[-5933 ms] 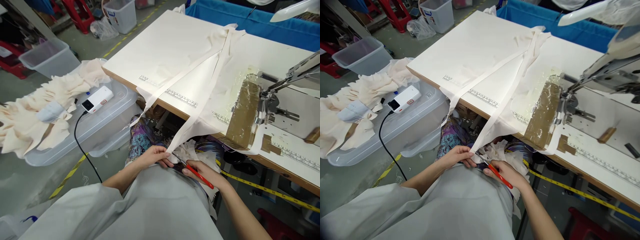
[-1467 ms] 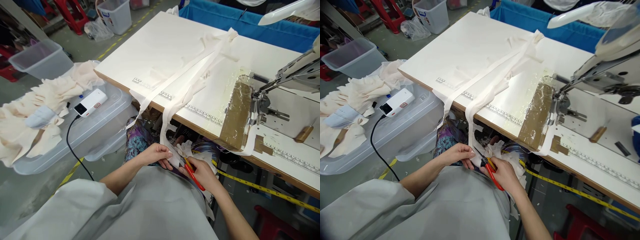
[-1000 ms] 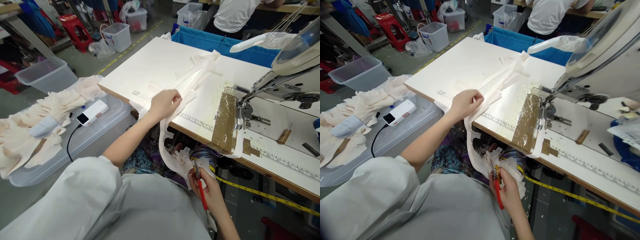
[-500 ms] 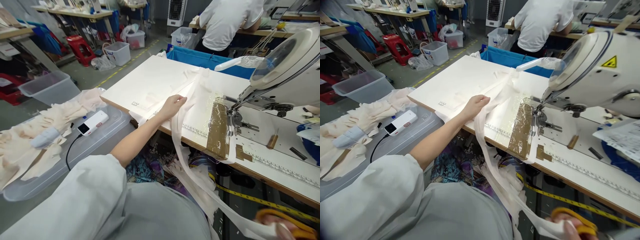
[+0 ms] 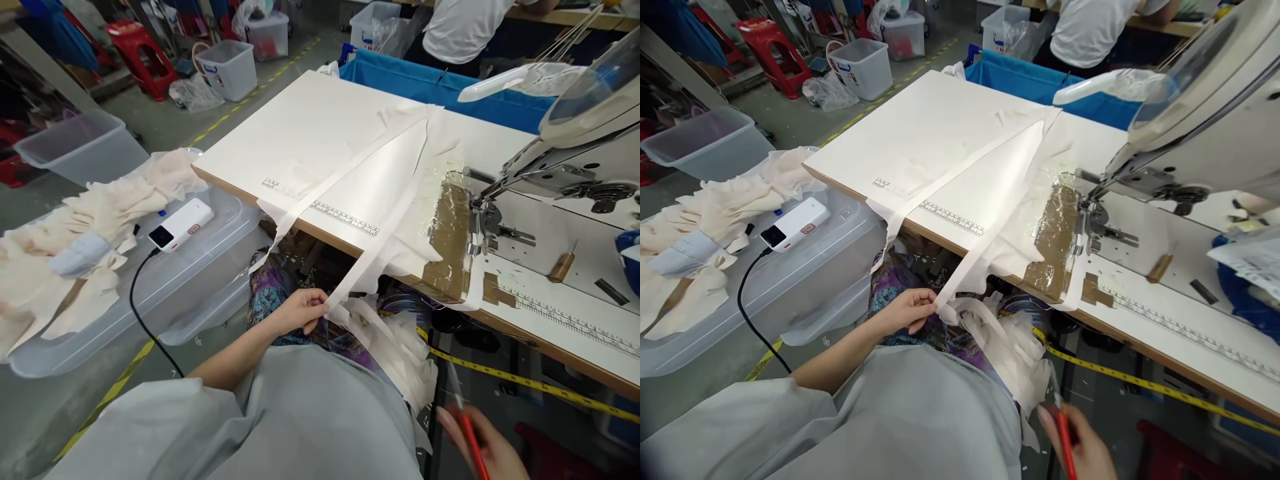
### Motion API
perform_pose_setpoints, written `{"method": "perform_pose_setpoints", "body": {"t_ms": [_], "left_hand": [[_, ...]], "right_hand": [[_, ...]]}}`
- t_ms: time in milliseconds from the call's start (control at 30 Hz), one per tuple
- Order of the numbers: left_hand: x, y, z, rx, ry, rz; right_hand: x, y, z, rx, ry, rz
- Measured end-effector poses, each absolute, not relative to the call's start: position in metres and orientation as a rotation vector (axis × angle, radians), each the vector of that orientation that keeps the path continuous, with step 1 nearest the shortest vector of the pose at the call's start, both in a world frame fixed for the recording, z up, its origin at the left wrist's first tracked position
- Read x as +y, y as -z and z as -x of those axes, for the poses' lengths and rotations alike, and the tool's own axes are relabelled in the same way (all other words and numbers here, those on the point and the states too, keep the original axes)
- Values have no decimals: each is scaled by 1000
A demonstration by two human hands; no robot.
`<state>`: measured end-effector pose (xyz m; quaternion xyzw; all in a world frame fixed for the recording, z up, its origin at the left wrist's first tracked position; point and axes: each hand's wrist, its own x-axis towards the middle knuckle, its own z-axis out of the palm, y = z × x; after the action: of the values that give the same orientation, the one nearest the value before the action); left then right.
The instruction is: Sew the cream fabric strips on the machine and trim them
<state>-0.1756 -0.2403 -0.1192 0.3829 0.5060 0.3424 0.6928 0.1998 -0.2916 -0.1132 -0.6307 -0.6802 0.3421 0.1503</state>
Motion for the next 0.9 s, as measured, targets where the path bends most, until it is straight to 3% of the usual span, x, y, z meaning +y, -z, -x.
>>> {"method": "perform_pose_setpoints", "body": {"t_ms": [133, 300, 567, 900], "left_hand": [[-249, 113, 165, 1009, -799, -718], [-254, 114, 165, 1042, -797, -626], [-253, 107, 167, 1047, -781, -588], [-252, 107, 169, 1044, -782, -573]], "right_hand": [[-258, 112, -138, -2052, -1652, 1417], [-215, 100, -88, -2251, -1877, 1189], [-199, 104, -68, -2479, -1717, 1166], [-198, 97, -65, -2820, -990, 1287]]}}
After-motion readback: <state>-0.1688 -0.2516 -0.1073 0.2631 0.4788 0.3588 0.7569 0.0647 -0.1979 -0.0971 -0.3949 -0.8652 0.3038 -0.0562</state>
